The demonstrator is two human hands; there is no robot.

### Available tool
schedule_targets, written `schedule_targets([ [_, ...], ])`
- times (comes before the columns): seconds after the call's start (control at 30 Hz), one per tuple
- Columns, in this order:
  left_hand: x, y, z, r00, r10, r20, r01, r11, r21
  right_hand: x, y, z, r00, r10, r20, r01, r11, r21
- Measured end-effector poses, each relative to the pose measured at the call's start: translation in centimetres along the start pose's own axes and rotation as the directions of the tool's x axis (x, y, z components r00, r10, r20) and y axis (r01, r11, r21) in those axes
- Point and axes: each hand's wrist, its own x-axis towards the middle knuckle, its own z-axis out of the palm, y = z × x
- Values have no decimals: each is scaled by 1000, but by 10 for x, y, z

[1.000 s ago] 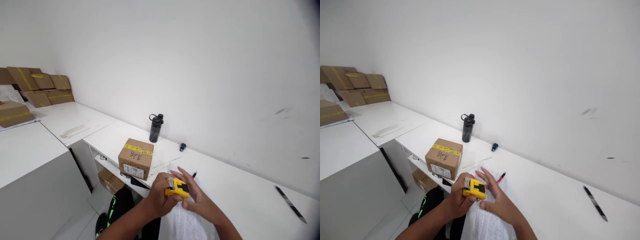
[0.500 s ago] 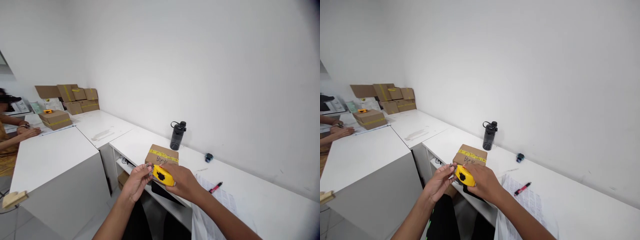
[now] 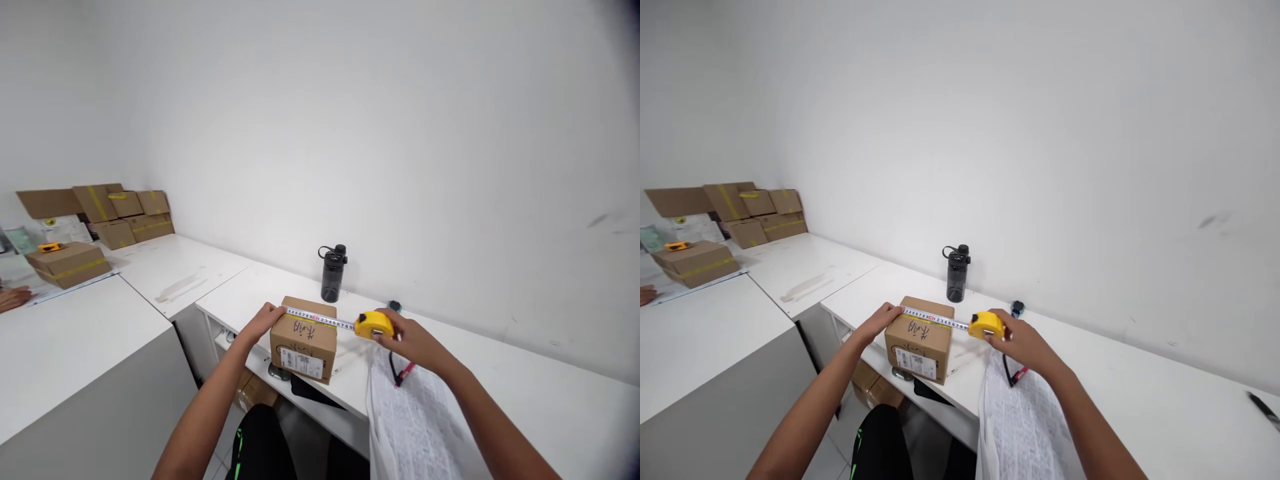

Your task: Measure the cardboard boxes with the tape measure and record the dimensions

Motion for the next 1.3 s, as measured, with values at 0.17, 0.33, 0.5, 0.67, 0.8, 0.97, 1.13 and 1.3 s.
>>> schedule_targets([
  [0.17,2,-12,18,987,-84,136,89,996,-32,22,-24,21,1000,11,-8,-11,1000,-6],
  [0.33,-1,-12,20,990,-86,108,92,994,-55,24,-15,32,999,30,-33,-28,998,49],
  [0.5,-2,-5,23,1000,7,-3,-7,1000,-25,19,-9,35,994,18,-106,-18,1000,4],
  [0.67,1,11,13,993,116,-30,-116,993,21,6,-24,28,957,-33,-289,-31,977,-213],
  [0.8,18,44,3,973,210,95,-215,975,51,-44,-65,51,864,-160,-477,68,977,-204],
  [0.97,59,84,30,950,235,204,-284,924,257,-96,-135,109,752,-403,-522,257,908,-331],
  [1.13,69,80,69,952,190,239,-297,757,582,-84,-153,137,861,-167,-480,25,958,-287],
  [1.3,50,66,69,924,184,336,-378,580,721,-40,-149,137,897,-24,-442,-127,942,-309],
])
